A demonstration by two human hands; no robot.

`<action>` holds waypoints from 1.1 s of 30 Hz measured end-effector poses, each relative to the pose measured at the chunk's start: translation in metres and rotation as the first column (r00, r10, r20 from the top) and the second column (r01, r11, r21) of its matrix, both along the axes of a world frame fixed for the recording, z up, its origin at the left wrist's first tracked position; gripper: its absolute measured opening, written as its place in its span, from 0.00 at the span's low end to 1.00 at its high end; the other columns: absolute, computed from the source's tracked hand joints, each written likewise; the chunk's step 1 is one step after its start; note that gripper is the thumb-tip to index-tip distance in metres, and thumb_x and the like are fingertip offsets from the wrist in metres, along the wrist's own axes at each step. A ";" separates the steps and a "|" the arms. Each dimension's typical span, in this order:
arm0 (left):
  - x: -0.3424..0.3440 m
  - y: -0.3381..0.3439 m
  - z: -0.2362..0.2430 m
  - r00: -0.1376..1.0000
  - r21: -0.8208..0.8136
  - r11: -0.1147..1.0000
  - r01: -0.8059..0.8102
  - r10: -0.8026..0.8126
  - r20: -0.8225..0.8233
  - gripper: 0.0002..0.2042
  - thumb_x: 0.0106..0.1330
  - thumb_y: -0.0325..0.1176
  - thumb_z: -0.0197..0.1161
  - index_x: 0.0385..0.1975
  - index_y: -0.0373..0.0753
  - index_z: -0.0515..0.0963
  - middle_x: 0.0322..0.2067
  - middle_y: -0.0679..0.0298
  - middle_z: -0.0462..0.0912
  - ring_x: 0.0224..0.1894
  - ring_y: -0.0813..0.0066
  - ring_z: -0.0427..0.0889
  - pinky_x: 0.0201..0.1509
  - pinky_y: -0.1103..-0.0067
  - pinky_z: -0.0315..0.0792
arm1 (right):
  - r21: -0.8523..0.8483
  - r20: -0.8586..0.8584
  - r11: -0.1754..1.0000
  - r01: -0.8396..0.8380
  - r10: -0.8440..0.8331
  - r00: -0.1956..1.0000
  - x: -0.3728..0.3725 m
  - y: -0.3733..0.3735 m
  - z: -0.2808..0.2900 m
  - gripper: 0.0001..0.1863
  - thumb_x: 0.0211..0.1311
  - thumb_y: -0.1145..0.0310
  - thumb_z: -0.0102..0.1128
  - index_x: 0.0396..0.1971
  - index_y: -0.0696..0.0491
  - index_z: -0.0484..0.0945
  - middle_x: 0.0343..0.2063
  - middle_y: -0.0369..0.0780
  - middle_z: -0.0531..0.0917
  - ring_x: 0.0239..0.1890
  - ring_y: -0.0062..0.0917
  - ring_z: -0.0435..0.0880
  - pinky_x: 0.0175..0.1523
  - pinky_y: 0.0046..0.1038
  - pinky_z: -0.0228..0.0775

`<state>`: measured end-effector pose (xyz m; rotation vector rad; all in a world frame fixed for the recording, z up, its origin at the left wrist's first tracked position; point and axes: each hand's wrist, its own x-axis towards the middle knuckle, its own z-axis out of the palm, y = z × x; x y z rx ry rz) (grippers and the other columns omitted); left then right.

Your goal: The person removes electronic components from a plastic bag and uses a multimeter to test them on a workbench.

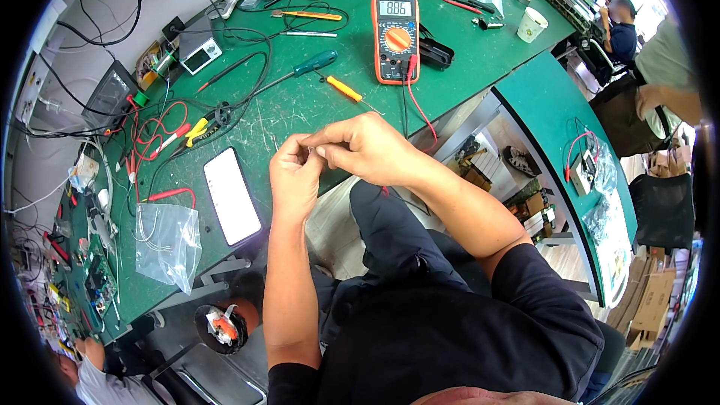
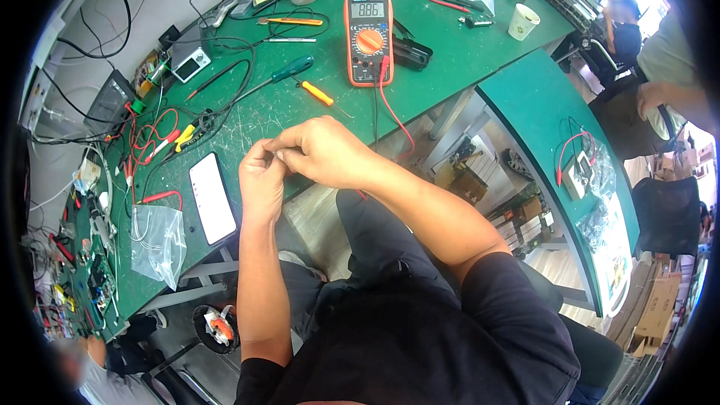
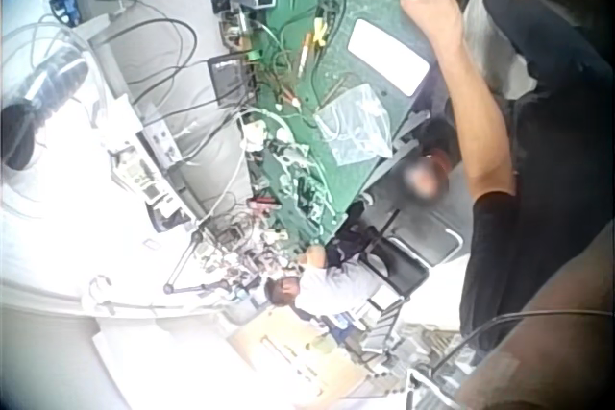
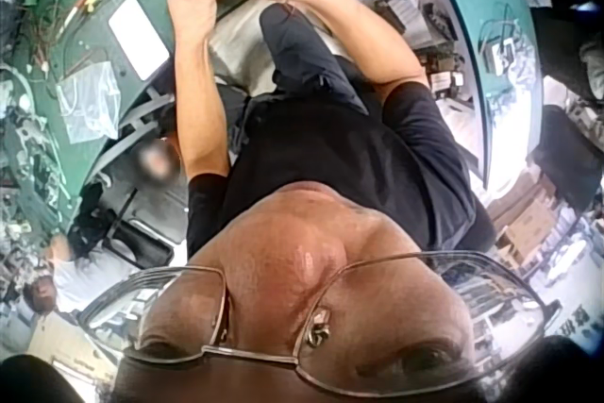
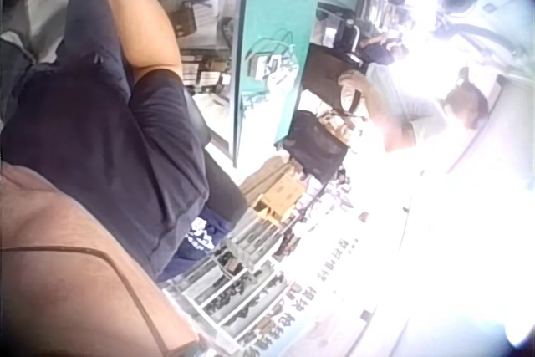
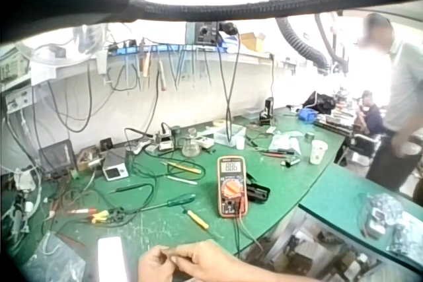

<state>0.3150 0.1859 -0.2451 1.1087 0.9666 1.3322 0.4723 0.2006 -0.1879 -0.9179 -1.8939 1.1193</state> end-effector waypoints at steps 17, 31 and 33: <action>-0.003 -0.001 0.000 0.999 -0.008 1.000 -0.015 0.014 -0.047 0.04 0.65 0.26 0.61 0.36 0.35 0.77 0.29 0.69 0.78 0.29 0.85 0.73 0.33 0.86 0.68 | 0.019 0.061 1.000 -0.023 0.022 0.998 0.001 -0.002 0.007 0.15 0.61 0.78 0.54 0.48 0.63 0.78 0.28 0.45 0.85 0.30 0.19 0.83 0.38 0.24 0.75; -0.004 0.000 -0.001 0.998 0.018 0.998 -0.056 0.055 0.044 0.07 0.64 0.30 0.65 0.37 0.35 0.79 0.31 0.66 0.81 0.30 0.83 0.75 0.34 0.85 0.70 | 0.072 0.493 0.968 0.241 -0.245 0.835 0.007 -0.016 -0.008 0.16 0.55 0.60 0.66 0.31 0.59 0.81 0.22 0.51 0.80 0.26 0.45 0.80 0.32 0.39 0.70; -0.002 -0.002 -0.001 0.994 0.064 0.994 -0.094 0.090 0.059 0.07 0.65 0.31 0.65 0.38 0.35 0.79 0.32 0.65 0.82 0.32 0.82 0.77 0.37 0.84 0.71 | 0.094 0.325 0.960 0.264 -0.280 0.903 0.012 -0.014 -0.012 0.16 0.54 0.61 0.68 0.31 0.60 0.81 0.23 0.49 0.80 0.23 0.39 0.78 0.30 0.35 0.67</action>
